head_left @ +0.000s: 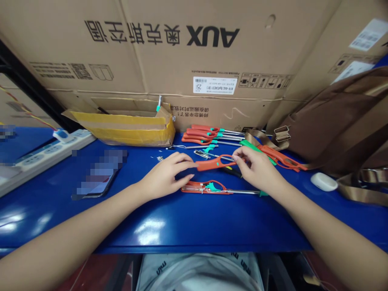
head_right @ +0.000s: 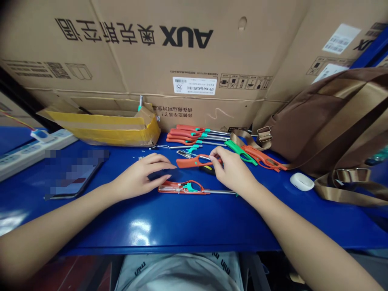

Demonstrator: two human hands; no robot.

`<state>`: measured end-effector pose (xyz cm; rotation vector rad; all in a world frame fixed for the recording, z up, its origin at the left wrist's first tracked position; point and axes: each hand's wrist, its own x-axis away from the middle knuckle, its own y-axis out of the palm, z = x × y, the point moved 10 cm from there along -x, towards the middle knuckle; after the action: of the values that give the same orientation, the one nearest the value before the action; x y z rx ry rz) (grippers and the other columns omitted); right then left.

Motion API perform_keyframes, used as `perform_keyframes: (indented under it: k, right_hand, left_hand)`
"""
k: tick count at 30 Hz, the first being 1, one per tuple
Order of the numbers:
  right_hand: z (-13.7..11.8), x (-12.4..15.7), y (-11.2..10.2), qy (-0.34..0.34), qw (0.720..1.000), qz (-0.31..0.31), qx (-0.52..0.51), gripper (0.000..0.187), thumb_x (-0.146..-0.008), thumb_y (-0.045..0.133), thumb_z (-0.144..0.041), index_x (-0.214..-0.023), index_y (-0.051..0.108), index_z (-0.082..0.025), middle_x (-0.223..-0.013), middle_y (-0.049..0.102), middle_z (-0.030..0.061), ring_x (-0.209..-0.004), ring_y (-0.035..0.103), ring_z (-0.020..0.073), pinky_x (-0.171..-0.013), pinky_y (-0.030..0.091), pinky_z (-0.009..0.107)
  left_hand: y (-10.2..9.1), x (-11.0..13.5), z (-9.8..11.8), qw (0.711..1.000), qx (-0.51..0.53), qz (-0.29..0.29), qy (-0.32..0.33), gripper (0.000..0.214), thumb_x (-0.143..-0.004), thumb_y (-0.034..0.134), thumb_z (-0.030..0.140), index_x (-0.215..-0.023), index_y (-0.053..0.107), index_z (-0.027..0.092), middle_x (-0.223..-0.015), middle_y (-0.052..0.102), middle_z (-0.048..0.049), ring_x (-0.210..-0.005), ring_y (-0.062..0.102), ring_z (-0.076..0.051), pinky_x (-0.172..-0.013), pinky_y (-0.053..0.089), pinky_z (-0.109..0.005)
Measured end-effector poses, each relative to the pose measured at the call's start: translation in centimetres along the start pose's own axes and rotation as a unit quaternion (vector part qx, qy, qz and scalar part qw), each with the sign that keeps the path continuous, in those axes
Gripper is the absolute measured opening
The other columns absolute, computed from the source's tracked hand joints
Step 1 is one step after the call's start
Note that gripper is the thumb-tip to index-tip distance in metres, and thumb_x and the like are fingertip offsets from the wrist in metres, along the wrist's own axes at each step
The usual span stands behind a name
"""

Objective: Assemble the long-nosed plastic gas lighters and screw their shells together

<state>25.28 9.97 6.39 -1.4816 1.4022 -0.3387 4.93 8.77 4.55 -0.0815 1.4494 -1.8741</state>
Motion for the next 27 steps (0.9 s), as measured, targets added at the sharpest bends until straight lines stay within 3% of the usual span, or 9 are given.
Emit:
perform_keyframes:
  k: [4,8,11,14,17,21,24,27]
  right_hand:
    - [1.6,0.5,1.2,0.112,0.985,-0.043,-0.124,0.019,-0.096,0.052,-0.039,-0.088,0.055,-0.022,-0.06,0.056,-0.0025,-0.045,0.05,0.0131,-0.044,0.036,0.025]
    - [2.0,1.8,4.5,0.224,0.921,-0.139,-0.288,0.033,-0.089,0.061,-0.054,-0.089,0.052,-0.023,-0.047,0.052,-0.0081,-0.034,0.048,0.0113,-0.037,0.038,0.022]
    - [1.4,2.4,6.0,0.25,0.888,-0.184,-0.339,0.038,-0.086,0.067,-0.057,-0.09,0.052,-0.022,-0.047,0.057,-0.0067,-0.036,0.052,0.0111,-0.039,0.044,0.022]
    - [1.0,2.9,6.8,0.252,0.877,-0.227,-0.341,0.037,-0.089,0.065,-0.054,-0.094,0.052,-0.02,-0.048,0.058,-0.006,-0.037,0.054,0.011,-0.041,0.045,0.022]
    - [0.3,3.1,6.7,0.203,0.888,-0.255,-0.325,0.037,-0.089,0.068,-0.048,-0.106,0.052,-0.019,-0.064,0.059,-0.0063,-0.045,0.054,0.0087,-0.044,0.044,0.021]
    - [-1.8,3.0,6.0,0.05,0.932,-0.284,-0.22,0.046,-0.085,0.075,-0.036,-0.124,0.057,-0.023,-0.08,0.057,-0.0049,-0.063,0.054,0.0091,-0.056,0.042,0.02]
    - [-2.8,3.0,5.7,-0.031,0.953,-0.281,-0.107,0.036,-0.089,0.07,-0.031,-0.124,0.063,-0.024,-0.076,0.059,-0.0044,-0.063,0.053,0.0109,-0.06,0.039,0.023]
    - [-3.5,3.0,5.6,-0.077,0.955,-0.281,-0.056,0.031,-0.089,0.07,-0.03,-0.119,0.066,-0.024,-0.082,0.065,-0.0017,-0.07,0.057,0.0134,-0.063,0.039,0.024]
  left_hand:
    - [-0.1,0.0,0.2,1.0,-0.02,0.024,0.002,0.041,-0.097,0.064,0.036,-0.135,0.06,0.022,-0.129,0.06,-0.0111,-0.121,0.057,-0.025,-0.104,0.049,-0.04]
    - [0.6,0.0,0.5,1.0,0.007,0.004,0.009,0.044,-0.094,0.069,0.042,-0.131,0.062,0.02,-0.121,0.066,-0.0105,-0.111,0.062,-0.023,-0.097,0.052,-0.036]
    - [1.2,0.1,1.0,0.999,0.01,-0.038,0.035,0.033,-0.096,0.066,0.039,-0.122,0.068,0.018,-0.111,0.072,-0.0094,-0.1,0.066,-0.02,-0.09,0.053,-0.032]
    - [1.0,0.1,1.2,0.996,-0.022,-0.07,0.058,0.03,-0.096,0.065,0.037,-0.118,0.071,0.017,-0.106,0.074,-0.0094,-0.096,0.067,-0.02,-0.086,0.052,-0.031]
    - [0.3,0.1,1.4,0.994,-0.026,-0.084,0.067,0.029,-0.095,0.067,0.036,-0.115,0.073,0.016,-0.104,0.075,-0.0096,-0.096,0.068,-0.022,-0.085,0.051,-0.032]
    - [0.0,0.1,1.9,0.992,-0.01,-0.096,0.076,0.028,-0.092,0.069,0.035,-0.112,0.075,0.017,-0.098,0.077,-0.0078,-0.087,0.068,-0.02,-0.081,0.051,-0.03]
    - [0.6,0.2,2.0,0.99,-0.003,-0.119,0.071,0.024,-0.091,0.068,0.033,-0.11,0.075,0.018,-0.096,0.077,-0.0062,-0.085,0.068,-0.019,-0.08,0.051,-0.029]
    - [1.4,0.4,2.0,0.987,-0.011,-0.145,0.065,0.027,-0.089,0.07,0.035,-0.111,0.074,0.019,-0.1,0.076,-0.006,-0.091,0.069,-0.02,-0.08,0.051,-0.028]
